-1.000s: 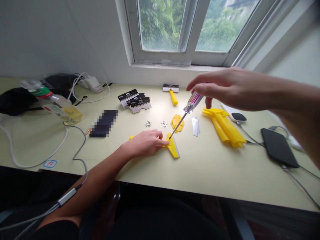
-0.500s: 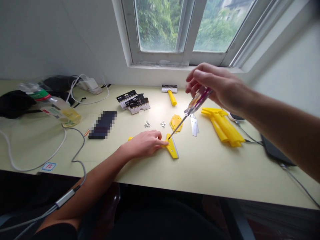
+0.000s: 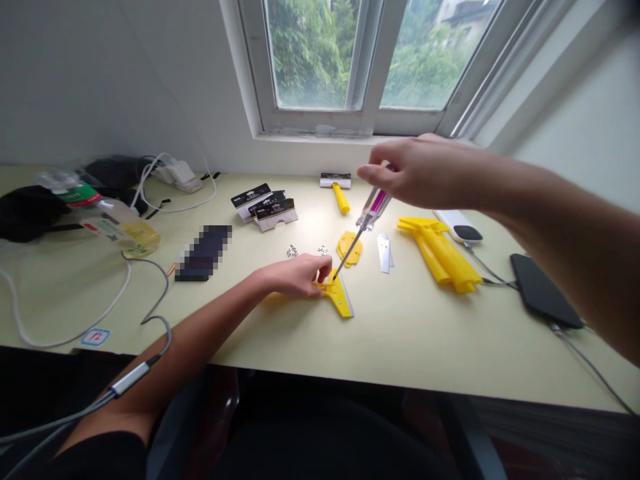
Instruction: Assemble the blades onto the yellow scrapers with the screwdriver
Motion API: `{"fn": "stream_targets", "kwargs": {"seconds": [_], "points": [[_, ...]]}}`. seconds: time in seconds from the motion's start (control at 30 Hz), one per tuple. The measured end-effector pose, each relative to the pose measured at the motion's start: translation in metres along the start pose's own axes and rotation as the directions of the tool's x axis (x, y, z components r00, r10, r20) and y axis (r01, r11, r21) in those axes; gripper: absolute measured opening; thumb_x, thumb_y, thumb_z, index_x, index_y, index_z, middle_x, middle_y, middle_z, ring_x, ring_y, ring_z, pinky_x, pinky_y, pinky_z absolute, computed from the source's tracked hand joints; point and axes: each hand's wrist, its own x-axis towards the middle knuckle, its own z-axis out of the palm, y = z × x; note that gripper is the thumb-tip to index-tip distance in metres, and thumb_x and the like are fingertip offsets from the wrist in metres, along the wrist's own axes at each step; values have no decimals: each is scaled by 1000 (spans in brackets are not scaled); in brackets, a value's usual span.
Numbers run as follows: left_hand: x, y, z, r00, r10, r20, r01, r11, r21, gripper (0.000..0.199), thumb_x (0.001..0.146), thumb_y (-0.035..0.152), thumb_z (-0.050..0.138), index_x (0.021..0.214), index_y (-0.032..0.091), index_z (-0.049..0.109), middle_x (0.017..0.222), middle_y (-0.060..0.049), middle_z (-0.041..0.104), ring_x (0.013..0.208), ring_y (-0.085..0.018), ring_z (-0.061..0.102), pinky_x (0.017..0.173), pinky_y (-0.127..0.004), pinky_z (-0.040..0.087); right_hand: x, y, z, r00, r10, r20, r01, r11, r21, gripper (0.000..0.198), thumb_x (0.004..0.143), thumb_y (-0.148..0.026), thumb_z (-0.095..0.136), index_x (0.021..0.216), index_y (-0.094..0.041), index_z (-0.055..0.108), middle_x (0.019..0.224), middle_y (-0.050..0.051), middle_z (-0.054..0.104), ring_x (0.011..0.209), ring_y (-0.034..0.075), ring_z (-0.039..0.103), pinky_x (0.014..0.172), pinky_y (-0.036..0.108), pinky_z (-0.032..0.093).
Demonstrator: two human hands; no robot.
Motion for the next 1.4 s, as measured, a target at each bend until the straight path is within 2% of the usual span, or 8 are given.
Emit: {"fn": "stream_targets", "kwargs": {"seconds": [0.2,0.33,0.47,0.57,0.7,0.83,0.97,1.4], "points": [[0,-5,4,999,36,26,-33,992,-124,63,78,24,64,137,25,42,96,-2,57,80,-15,54,72,-26,42,-11,-7,-11,956,-173,236,151,982,110,29,84,-39,62,109,-24,66,94,5,66,81,22,61,73,37,48],[0,-8,9,995,99,-23,-101,987,-128,59,78,23,61,136,22,48,97,-2,55,82,-15,54,74,-26,44,-13,-7,7,988,-119,96,91,962,257,33,92,-50,50,107,-23,61,86,5,65,67,18,60,68,37,51],[1,-12,13,990,129,-57,-136,979,-152,58,79,23,61,135,21,49,95,-1,55,81,-14,53,74,-26,44,-10,1,24,993,-72,-91,98,943,319,25,86,-40,63,104,-24,58,77,3,61,69,18,59,70,37,54],[1,-13,14,991,117,-61,-126,977,-171,60,79,23,62,137,21,48,96,-2,55,79,-13,53,72,-25,45,-11,5,27,992,-54,-114,90,939,332,24,81,-31,68,102,-24,59,81,3,62,70,18,61,69,36,54],[1,-11,13,993,108,-57,-116,980,-159,65,79,24,64,141,18,45,97,-3,57,80,-14,54,73,-26,45,-17,4,28,989,-13,-146,65,932,358,23,84,-41,64,99,-24,61,80,2,64,63,17,62,63,36,54],[0,-6,14,992,89,-89,-100,986,-132,65,81,29,65,142,16,44,97,-4,60,81,-15,56,74,-27,44,-24,5,29,963,-42,-267,112,961,253,25,81,-36,68,101,-23,63,85,1,68,76,19,65,77,39,55],[-1,-4,17,988,93,-123,-106,989,-107,60,83,27,63,140,18,47,96,-4,62,83,-15,57,74,-27,44,-29,9,28,956,-121,-266,188,951,244,27,82,-24,65,109,-21,64,100,4,70,90,20,66,88,40,54],[0,-5,16,993,65,-104,-75,993,-96,57,82,31,66,135,16,53,98,-6,65,81,-16,59,73,-28,45,-46,18,10,946,-152,-288,255,896,364,30,84,-20,66,114,-23,62,100,6,68,94,18,68,87,36,58]]}}
